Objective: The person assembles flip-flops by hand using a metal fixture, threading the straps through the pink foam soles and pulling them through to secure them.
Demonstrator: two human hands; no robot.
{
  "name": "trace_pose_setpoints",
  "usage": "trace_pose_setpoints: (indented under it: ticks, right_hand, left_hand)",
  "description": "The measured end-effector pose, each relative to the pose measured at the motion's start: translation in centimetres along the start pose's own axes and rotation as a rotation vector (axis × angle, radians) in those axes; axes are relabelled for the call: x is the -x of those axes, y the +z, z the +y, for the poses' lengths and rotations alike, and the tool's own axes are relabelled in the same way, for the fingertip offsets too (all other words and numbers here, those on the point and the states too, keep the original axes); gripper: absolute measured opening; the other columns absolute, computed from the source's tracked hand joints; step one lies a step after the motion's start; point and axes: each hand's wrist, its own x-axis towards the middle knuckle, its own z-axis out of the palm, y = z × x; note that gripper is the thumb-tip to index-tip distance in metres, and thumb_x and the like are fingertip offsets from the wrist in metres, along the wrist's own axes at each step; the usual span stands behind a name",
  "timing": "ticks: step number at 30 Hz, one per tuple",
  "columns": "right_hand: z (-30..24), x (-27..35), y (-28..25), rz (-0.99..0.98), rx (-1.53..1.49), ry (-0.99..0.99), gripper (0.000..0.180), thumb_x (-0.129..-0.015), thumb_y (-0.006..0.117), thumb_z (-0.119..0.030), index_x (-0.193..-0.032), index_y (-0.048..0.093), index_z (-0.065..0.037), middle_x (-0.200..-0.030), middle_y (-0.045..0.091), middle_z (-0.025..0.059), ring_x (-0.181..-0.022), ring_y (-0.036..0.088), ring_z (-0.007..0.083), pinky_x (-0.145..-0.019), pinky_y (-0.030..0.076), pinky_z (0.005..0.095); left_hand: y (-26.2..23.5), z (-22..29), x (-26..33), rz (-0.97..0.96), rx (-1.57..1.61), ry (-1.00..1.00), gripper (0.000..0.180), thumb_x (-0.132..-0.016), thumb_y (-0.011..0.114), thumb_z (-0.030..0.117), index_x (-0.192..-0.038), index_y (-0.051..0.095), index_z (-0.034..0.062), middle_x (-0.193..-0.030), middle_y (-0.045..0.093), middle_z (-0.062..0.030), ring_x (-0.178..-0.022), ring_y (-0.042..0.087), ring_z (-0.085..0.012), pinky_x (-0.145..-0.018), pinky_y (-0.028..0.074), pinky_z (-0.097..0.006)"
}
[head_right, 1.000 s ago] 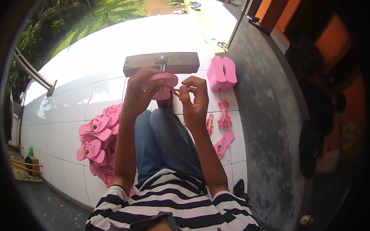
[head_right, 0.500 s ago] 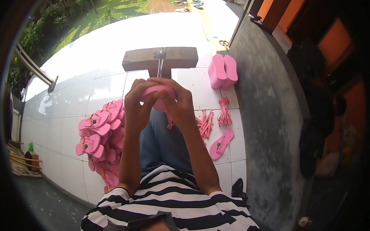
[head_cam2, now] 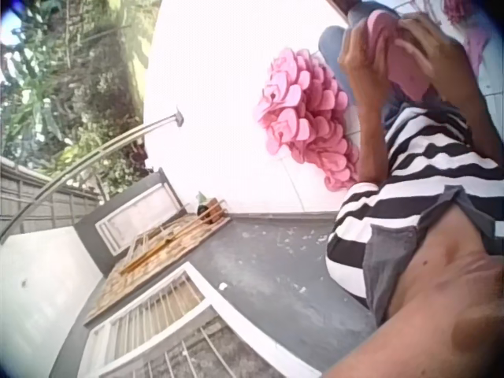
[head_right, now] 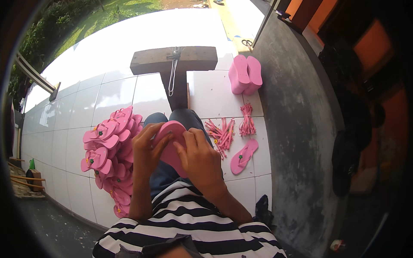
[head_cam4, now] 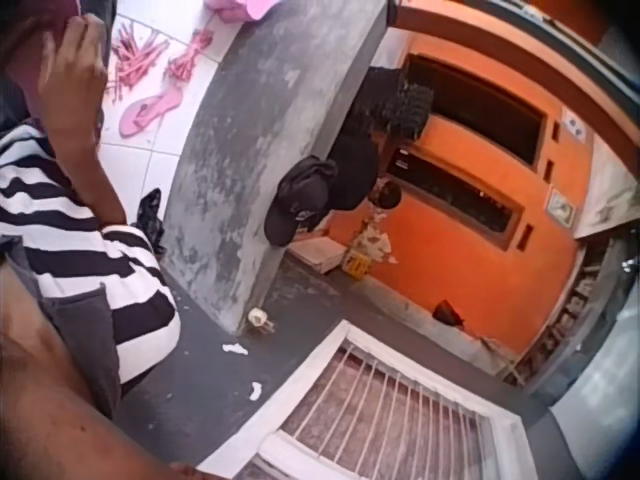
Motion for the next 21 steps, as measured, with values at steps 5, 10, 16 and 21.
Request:
trace_pose_setpoints:
  ticks: [5, 10, 16, 21]
  right_hand:
    - [-1.2, -0.9, -0.4, -0.266, -0.107, 0.061, 0.021, -0.092, 0.065, -0.022, -0.1, 0.059, -0.003, -0.096, 0.064, 0.0135, -0.085, 0.068, 0.0311, -0.065, 0.054, 0.0374]
    - [0.6, -1.6, 2.2, -0.449, -0.71, 0.252, 0.021, -0.099, 0.056, -0.021, -0.103, 0.061, -0.001, -0.097, 0.067, 0.0124, -0.083, 0.069, 0.0248, -0.065, 0.055, 0.034]
    - [2.7, -0.3, 5.1, -0.617, -1.458, 0.552, 0.032, -0.105, 0.049, -0.031, -0.119, 0.062, -0.006, -0.106, 0.067, 0.0077, -0.094, 0.065, 0.0162, -0.076, 0.056, 0.0349]
    - [5.1, 0.6, 8.0, -0.623, -2.158, 0.913, 0.039, -0.104, 0.049, -0.037, -0.129, 0.057, -0.008, -0.116, 0.065, 0.007, -0.105, 0.063, 0.019, -0.088, 0.053, 0.0395]
  left_hand:
    - [-0.5, -0.3, -0.5, 0.124, -0.049, 0.117, 0.029, -0.078, 0.077, 0.002, -0.106, 0.07, 0.0025, -0.097, 0.07, -0.0099, -0.088, 0.066, -0.0242, -0.075, 0.052, -0.034]
    - [-1.4, -0.6, -2.1, 0.217, -0.359, 0.395, 0.028, -0.077, 0.076, 0.0, -0.104, 0.069, 0.0031, -0.099, 0.071, -0.0106, -0.098, 0.065, -0.0262, -0.081, 0.053, -0.037]
    - [-1.1, -4.1, -2.1, 0.129, 0.033, 0.317, 0.031, -0.078, 0.076, 0.0, -0.106, 0.063, 0.0028, -0.102, 0.072, -0.0148, -0.092, 0.072, -0.03, -0.08, 0.058, -0.034]
    - [0.6, -4.3, 0.2, 0.159, 0.534, 0.155, 0.032, -0.09, 0.066, -0.003, -0.11, 0.042, 0.0029, -0.104, 0.065, -0.0215, -0.096, 0.068, -0.03, -0.085, 0.056, -0.041]
